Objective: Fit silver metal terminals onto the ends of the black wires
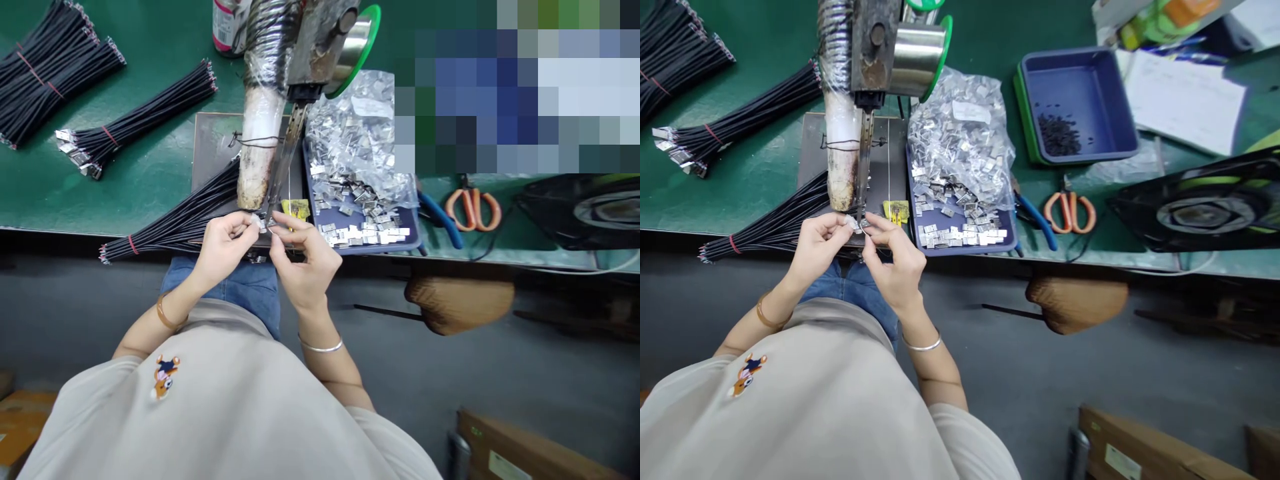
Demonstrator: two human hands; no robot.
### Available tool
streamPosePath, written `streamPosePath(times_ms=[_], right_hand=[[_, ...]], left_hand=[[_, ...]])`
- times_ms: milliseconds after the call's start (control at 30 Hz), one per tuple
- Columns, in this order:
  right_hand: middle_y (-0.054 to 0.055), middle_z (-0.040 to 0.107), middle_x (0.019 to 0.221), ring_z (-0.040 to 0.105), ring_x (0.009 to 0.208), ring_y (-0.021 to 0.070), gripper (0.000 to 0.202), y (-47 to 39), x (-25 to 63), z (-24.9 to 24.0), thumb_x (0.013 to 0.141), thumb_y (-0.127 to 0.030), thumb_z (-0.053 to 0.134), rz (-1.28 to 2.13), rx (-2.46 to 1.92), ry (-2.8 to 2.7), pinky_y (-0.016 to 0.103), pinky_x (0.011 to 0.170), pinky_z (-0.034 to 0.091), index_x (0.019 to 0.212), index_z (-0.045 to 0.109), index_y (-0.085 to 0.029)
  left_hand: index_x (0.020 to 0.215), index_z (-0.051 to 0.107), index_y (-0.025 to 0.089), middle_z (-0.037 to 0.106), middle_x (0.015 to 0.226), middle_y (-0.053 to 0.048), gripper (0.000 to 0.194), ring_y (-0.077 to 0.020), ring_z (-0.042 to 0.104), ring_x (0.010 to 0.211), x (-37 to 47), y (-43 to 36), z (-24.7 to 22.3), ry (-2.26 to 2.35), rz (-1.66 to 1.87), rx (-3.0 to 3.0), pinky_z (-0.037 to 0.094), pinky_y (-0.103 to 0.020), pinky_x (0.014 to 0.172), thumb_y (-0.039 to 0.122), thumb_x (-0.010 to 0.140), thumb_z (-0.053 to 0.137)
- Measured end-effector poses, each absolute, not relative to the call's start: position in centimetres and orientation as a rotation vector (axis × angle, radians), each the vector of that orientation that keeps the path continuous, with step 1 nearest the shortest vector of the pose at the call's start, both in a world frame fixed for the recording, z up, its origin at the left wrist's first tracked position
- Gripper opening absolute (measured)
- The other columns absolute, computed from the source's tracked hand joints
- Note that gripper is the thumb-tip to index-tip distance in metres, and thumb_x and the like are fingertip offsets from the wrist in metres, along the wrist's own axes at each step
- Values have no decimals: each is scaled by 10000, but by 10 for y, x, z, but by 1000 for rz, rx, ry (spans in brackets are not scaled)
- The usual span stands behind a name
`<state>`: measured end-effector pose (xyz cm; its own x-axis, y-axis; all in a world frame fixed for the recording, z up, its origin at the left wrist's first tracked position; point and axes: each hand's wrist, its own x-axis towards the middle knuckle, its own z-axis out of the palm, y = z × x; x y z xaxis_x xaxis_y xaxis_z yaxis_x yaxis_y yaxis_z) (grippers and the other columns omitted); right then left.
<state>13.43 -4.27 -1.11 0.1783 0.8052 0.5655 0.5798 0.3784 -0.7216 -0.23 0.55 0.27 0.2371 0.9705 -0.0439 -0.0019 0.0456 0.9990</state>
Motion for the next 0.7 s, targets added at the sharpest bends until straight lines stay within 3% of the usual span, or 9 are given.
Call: streamPosePath(times_ms=[333, 700], right_hand=[[64, 794, 1082, 788, 868, 188, 147, -42, 134, 3, 874, -106, 666, 220, -1310, -1543, 309, 765, 657, 796, 620, -222], [57, 799, 1050, 786, 877, 187, 129, -45, 138, -2, 876, -116, 653, 276, -1323, -1540, 308, 773, 658, 814, 613, -222]], left_hand=[[694, 638, 127, 397, 538, 57, 225, -59, 281, 500, -5, 5, 12, 1042, 960, 1292, 225, -216, 489, 331, 788, 637], [686, 620, 131, 327, 541, 62, 249, -62, 250, 520, -4, 2, 5, 1073, 870, 1304, 204, -224, 508, 363, 778, 623]])
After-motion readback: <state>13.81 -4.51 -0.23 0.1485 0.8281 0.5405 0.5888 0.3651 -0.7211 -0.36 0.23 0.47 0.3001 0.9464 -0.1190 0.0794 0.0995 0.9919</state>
